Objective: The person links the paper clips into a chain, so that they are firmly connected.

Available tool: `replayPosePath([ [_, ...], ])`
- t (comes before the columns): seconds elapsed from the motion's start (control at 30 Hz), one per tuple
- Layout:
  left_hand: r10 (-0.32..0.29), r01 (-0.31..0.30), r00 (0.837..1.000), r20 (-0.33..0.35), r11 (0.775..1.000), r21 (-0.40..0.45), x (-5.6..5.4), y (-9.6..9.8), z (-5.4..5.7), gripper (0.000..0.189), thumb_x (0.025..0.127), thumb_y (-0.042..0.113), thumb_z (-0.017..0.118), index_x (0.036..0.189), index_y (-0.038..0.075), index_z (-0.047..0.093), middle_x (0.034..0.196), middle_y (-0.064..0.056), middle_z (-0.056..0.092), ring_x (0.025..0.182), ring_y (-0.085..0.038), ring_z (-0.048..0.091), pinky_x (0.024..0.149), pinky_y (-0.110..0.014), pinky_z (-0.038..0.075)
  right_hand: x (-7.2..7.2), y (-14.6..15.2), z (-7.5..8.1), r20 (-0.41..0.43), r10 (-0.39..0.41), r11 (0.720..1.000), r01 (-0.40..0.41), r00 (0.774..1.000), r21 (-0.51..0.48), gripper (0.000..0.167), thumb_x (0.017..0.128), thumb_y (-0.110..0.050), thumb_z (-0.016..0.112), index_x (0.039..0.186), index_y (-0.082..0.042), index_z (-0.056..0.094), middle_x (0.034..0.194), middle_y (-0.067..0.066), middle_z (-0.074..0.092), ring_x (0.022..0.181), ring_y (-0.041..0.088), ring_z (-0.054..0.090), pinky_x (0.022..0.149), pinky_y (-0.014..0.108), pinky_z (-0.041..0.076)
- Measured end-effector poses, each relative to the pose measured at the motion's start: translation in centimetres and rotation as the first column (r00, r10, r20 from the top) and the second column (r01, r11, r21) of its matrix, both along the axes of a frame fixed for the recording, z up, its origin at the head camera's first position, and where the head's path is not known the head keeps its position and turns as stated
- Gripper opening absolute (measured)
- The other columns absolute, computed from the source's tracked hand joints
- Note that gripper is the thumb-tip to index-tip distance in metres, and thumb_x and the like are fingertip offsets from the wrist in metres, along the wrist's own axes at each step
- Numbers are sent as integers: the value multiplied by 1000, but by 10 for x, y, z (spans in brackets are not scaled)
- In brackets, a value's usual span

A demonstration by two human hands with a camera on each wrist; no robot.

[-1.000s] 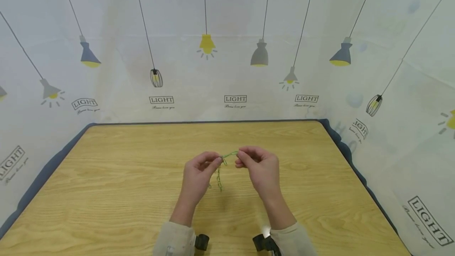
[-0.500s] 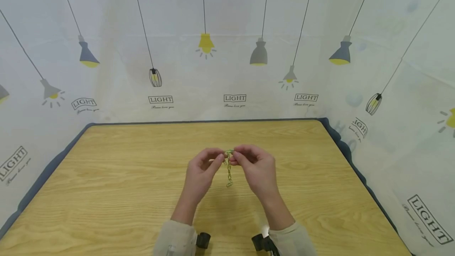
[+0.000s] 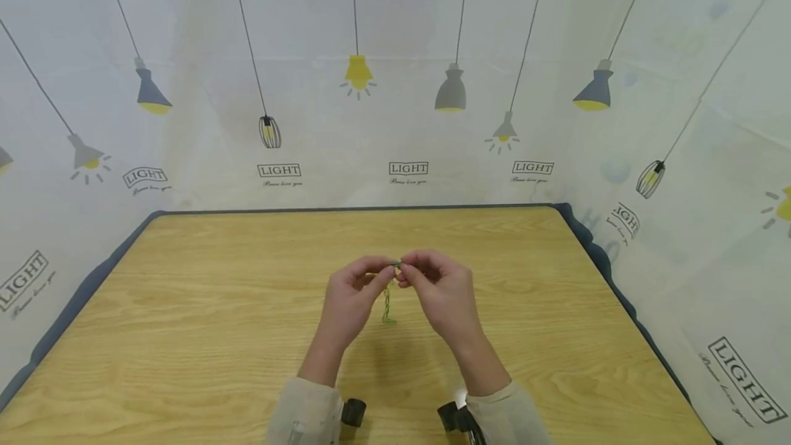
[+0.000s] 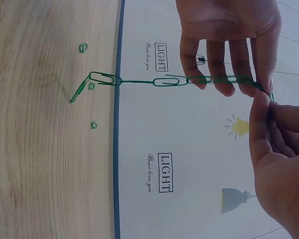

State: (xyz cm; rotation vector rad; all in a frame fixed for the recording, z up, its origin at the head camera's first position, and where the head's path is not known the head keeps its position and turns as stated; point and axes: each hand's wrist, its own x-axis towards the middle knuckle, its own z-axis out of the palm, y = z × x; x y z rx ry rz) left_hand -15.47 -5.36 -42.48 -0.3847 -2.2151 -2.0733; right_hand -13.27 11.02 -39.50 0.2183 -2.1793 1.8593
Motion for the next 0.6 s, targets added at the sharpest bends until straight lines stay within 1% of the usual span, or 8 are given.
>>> replayPosePath([
  [0.17,2,-1,1000,16,1000,-9,0,-4,-1,14,103,19,72,112,12,79,118,-7,78,109,-18,73,98,-40,61,-4,0,-2,24,2,999,-3,1000,38,6,99,-2,73,104,1,77,97,20,77,83,20,76,75,23,63],
  [0.3,-11,11,1000,18,1000,-11,-1,-5,-3,15,104,18,72,112,9,78,119,-11,77,110,-21,74,100,-42,61,-7,2,-3,52,25,998,-28,998,53,7,99,-2,73,105,1,76,98,19,77,84,18,75,76,23,63],
  [0.43,-15,15,1000,27,1000,-9,-2,-7,-7,19,104,19,71,115,5,77,123,-16,75,110,-21,73,100,-42,60,-14,6,-4,75,46,996,-52,996,76,8,99,-3,73,106,1,77,98,18,76,83,14,74,77,23,63],
  [0.6,-7,7,999,47,1000,-3,-4,-11,-13,19,104,21,71,116,7,77,124,-14,75,111,-19,72,100,-39,60,-27,10,-5,87,72,990,-81,994,112,11,100,-5,73,108,1,77,100,19,77,85,17,75,78,26,65],
])
